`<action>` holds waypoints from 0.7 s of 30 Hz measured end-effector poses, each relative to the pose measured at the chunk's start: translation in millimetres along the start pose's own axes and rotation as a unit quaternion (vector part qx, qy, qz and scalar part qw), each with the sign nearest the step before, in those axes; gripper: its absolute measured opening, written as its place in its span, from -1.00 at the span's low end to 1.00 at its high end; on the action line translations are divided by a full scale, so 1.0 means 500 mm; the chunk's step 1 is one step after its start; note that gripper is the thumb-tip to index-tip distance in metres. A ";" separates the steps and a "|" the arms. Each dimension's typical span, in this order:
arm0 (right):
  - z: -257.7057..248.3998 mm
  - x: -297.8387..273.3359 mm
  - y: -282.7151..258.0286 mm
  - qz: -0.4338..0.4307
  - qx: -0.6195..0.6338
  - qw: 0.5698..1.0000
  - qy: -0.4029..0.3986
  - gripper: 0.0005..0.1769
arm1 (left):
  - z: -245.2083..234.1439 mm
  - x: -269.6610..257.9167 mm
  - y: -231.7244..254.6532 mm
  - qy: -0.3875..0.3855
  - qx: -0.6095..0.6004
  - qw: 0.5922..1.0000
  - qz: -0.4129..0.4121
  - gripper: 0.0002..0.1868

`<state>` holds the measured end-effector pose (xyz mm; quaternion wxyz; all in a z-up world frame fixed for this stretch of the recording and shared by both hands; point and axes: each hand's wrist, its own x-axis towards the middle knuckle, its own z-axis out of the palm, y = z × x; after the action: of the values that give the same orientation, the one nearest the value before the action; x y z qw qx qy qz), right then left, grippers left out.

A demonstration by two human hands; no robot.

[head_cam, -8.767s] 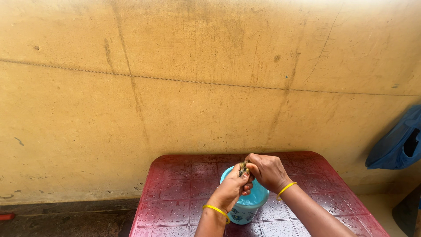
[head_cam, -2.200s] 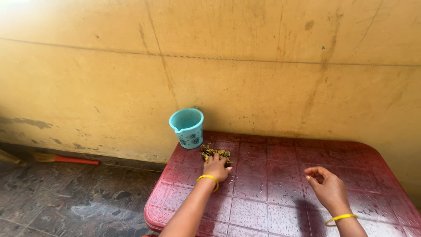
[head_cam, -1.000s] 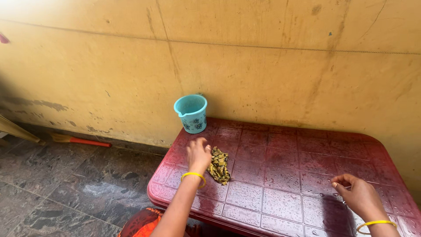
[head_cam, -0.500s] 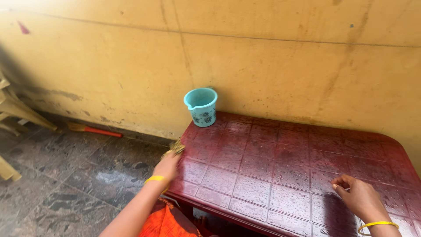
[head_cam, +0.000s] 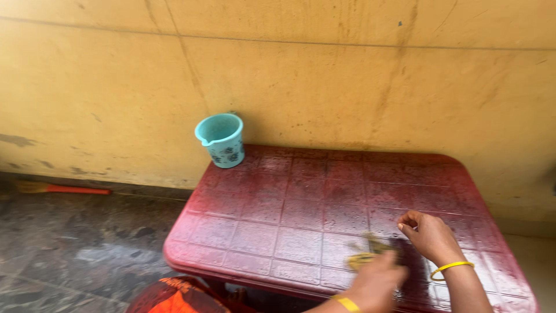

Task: The person cleans a table by hand with a cloth, repeatedly dipping and wringing the cloth in a bucket of water before wiping the table surface.

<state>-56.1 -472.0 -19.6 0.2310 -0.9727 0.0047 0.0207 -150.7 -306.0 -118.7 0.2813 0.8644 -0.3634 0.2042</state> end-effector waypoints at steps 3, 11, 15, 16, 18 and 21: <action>-0.010 0.012 0.027 0.034 0.029 0.999 0.031 -0.72 | -0.011 0.121 0.047 -0.060 -0.136 0.985 -0.092 -0.67; -0.065 0.003 0.054 0.043 0.122 0.962 0.240 -0.78 | -0.275 0.107 -0.168 0.032 0.032 0.972 -0.229 -0.25; 0.000 0.001 -0.033 -0.120 0.135 0.973 0.143 -0.78 | -0.416 -0.066 -0.293 0.030 0.052 0.934 -0.353 -0.44; 0.020 -0.007 -0.064 -0.120 0.113 0.984 0.074 -0.78 | -0.437 -0.105 -0.317 0.038 0.068 0.925 -0.373 -0.49; 0.052 -0.029 -0.116 -0.181 0.061 0.982 -0.008 -0.76 | -0.467 -0.160 -0.366 0.055 0.093 0.906 -0.409 -0.54; 0.081 -0.038 -0.113 -0.271 0.004 0.963 -0.013 -0.73 | -0.481 -0.188 -0.425 0.100 0.089 0.896 -0.423 -0.53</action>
<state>-75.7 -403.2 -29.5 0.2315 -0.9365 -0.2618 -0.0302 -89.8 17.9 -60.8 0.2981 0.9330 0.0863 0.1824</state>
